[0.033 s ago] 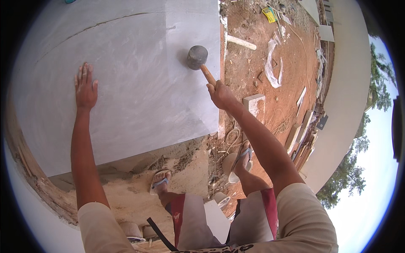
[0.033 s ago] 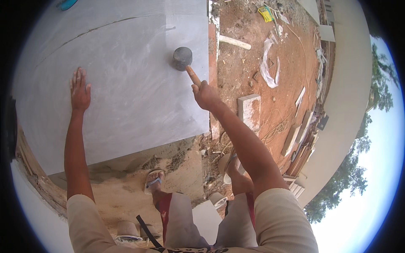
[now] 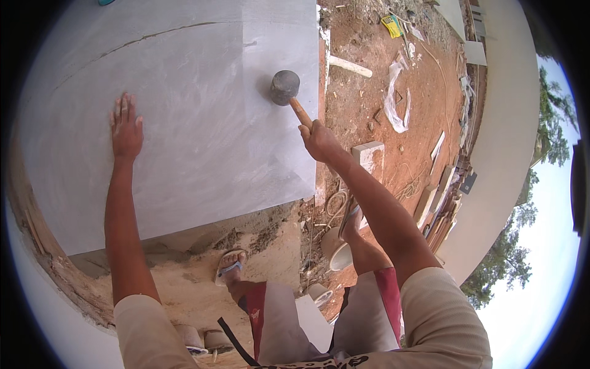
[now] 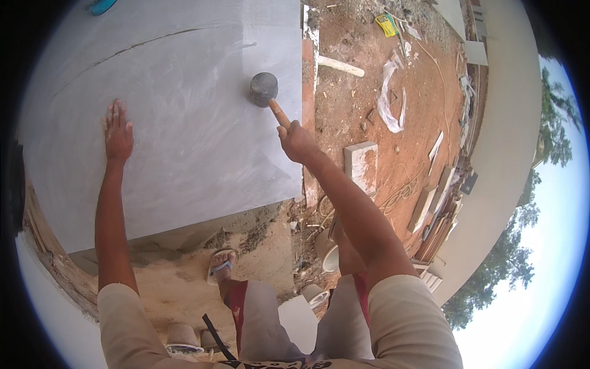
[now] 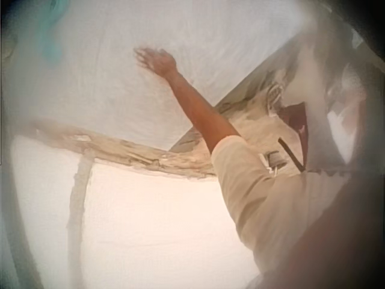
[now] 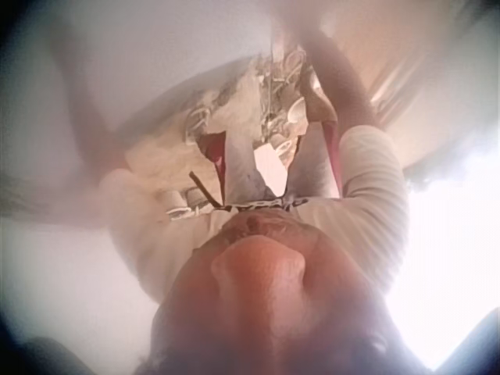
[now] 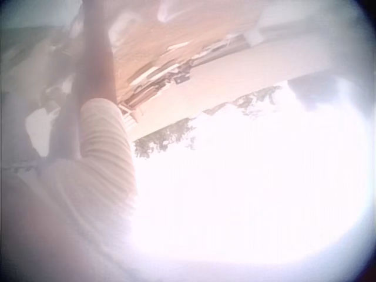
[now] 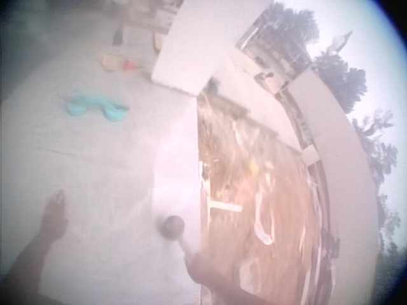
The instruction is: The person spreads cement on the floor using a trowel, then places a large tile onto the prepared surface. They use a rubber mallet to tap the tile into place and adjust its alignment.
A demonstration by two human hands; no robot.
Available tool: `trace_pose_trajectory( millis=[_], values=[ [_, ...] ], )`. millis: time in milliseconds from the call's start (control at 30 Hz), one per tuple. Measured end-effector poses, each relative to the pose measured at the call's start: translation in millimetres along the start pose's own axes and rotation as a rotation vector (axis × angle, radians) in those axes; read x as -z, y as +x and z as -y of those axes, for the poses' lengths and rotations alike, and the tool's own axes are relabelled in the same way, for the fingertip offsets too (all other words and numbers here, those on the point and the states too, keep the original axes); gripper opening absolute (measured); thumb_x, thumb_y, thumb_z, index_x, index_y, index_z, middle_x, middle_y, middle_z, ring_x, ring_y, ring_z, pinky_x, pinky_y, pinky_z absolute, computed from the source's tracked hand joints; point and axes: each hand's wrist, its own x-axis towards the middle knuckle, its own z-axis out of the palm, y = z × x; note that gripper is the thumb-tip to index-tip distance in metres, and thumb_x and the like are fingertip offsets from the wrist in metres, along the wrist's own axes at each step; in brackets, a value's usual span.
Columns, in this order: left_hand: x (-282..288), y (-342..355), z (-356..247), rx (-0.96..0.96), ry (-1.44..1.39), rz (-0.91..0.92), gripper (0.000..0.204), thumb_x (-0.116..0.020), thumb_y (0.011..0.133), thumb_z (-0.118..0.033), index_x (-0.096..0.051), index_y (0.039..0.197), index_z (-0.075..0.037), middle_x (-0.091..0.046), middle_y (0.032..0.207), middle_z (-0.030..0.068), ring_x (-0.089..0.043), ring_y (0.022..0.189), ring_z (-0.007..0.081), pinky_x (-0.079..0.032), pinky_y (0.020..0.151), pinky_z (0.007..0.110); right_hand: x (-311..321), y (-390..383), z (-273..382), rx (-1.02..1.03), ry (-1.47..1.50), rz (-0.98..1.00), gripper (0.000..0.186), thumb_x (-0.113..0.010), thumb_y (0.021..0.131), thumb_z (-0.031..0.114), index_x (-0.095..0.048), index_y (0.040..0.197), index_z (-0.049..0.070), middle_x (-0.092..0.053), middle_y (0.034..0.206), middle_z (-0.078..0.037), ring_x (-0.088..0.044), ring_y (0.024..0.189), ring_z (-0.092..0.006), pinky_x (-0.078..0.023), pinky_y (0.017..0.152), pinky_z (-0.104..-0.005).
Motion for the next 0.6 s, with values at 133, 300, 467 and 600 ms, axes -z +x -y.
trace_pose_trajectory(
  millis=[133, 300, 467, 600],
  values=[
    [22.4, 15.1, -82.7, 0.406, -0.082, 0.175, 0.071, -0.041, 0.105, -0.039, -0.012, 0.157, 0.001, -0.009, 0.165, 0.0165, -0.01, 0.152, 0.035, -0.017, 0.123, 0.047, 14.3, 15.7, -13.1, 0.064, -0.047, 0.083, 0.047, -0.049, 0.101, 0.04, -0.051, 0.095, -0.007, -0.065, 0.079, -0.031, -0.065, 0.076, -0.0506, -0.052, 0.069, -0.0565],
    [53.5, 11.4, -291.3, 0.435, -0.502, 0.319, 0.09, -0.047, 0.1, -0.05, -0.002, 0.155, 0.007, 0.006, 0.164, 0.0232, 0.009, 0.152, 0.0404, -0.005, 0.121, 0.058, 55.9, 52.3, -43.4, 0.275, -0.111, 0.231, 0.045, -0.05, 0.1, 0.04, -0.05, 0.097, -0.005, -0.066, 0.077, -0.029, -0.066, 0.075, -0.0481, -0.053, 0.068, -0.0557],
    [47.3, 34.2, -435.4, 0.903, -0.7, 0.333, 0.107, -0.053, 0.094, -0.058, 0.013, 0.155, 0.0, 0.019, 0.161, 0.0252, 0.023, 0.146, 0.0486, 0.008, 0.112, 0.07, 77.9, 81.1, -69.3, 0.344, -0.086, 0.318, 0.043, -0.05, 0.1, 0.04, -0.048, 0.101, -0.003, -0.066, 0.076, -0.027, -0.068, 0.074, -0.0454, -0.054, 0.067, -0.0549],
    [39.9, 38.7, -444.0, 1.006, -0.649, 0.313, 0.111, -0.057, 0.092, -0.058, 0.017, 0.155, -0.005, 0.022, 0.161, 0.0248, 0.025, 0.145, 0.049, 0.01, 0.11, 0.072, 95.0, 103.7, -68.8, 0.415, -0.094, 0.394, 0.042, -0.049, 0.1, 0.04, -0.048, 0.102, -0.002, -0.067, 0.078, -0.025, -0.068, 0.075, -0.0442, -0.054, 0.067, -0.0543]
  ],
)
